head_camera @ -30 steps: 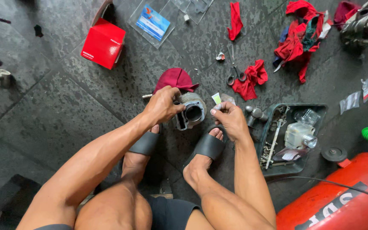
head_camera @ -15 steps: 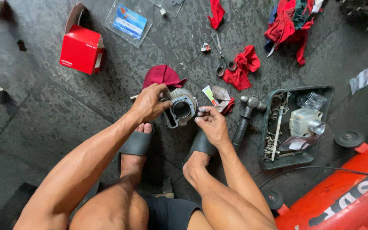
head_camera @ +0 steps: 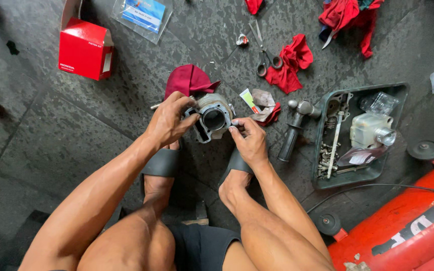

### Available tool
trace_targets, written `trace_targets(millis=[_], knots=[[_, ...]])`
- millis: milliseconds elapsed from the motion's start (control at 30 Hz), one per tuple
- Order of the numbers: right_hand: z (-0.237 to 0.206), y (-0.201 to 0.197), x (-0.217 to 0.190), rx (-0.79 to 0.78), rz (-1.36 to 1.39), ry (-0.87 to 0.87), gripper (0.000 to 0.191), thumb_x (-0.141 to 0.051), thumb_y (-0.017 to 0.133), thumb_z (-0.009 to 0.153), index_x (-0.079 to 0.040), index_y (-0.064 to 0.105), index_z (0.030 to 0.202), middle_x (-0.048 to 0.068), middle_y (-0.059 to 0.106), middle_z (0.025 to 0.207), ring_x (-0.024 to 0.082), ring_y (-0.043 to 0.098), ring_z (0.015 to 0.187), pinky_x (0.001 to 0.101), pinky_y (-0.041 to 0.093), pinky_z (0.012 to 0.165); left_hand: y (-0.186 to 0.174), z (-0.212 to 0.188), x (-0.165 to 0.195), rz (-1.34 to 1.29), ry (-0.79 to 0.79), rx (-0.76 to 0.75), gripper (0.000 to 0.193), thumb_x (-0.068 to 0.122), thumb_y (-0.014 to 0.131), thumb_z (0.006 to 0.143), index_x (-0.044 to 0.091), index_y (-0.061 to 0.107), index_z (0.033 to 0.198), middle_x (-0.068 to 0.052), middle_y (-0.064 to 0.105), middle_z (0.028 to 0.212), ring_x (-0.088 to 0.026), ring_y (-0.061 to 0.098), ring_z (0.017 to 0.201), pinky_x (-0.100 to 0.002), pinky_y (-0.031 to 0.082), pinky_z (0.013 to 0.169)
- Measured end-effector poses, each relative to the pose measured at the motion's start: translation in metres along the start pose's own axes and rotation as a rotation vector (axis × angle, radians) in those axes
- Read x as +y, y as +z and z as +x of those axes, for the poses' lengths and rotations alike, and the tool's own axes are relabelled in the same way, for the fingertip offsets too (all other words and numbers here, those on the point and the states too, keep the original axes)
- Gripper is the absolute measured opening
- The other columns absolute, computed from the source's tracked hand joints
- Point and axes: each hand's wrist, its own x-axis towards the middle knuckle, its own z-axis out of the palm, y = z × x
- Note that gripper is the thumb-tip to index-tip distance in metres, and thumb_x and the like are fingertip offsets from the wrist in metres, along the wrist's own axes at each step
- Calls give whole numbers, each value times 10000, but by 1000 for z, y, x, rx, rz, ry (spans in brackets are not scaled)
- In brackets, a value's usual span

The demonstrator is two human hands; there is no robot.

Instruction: The person sits on the floor and assembles a small engine cylinder. They place a gasket onto the cylinder, apply sealant to the gasket, and then position the gasket onto the cylinder. The person also handles a green plastic bottle and a tube of sealant.

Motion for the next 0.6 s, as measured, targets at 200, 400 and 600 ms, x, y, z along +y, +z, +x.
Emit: trace_targets(millis=[200,400,600], knots=[[-2,-1,2,12,-62,-6,139,-37,735,921,-9,700,1052,75,717,953,144,718,806,282,574,719,-7,-8,-6,47,143,-90,576,110,823,727,42,599,1253,-185,583,1153,-400,608,1097,-443,517,915],[-1,2,-1,-10,-12,-43,228,-20,769,863,5,661,1062,95,700,993,167,743,865,288,612,762,-9,-11,-6,158,155,-181,723,98,861,637,18,557,1288,-197,560,1206,-412,575,1110,-455,498,938],[0,5,-7,12,-5,-25,230,-13,766,860,3,655,1061,93,698,980,168,744,850,293,610,755,-10,-11,-4,207,173,-192,704,106,875,677,32,553,1299,-188,556,1228,-406,568,1128,-459,491,944]])
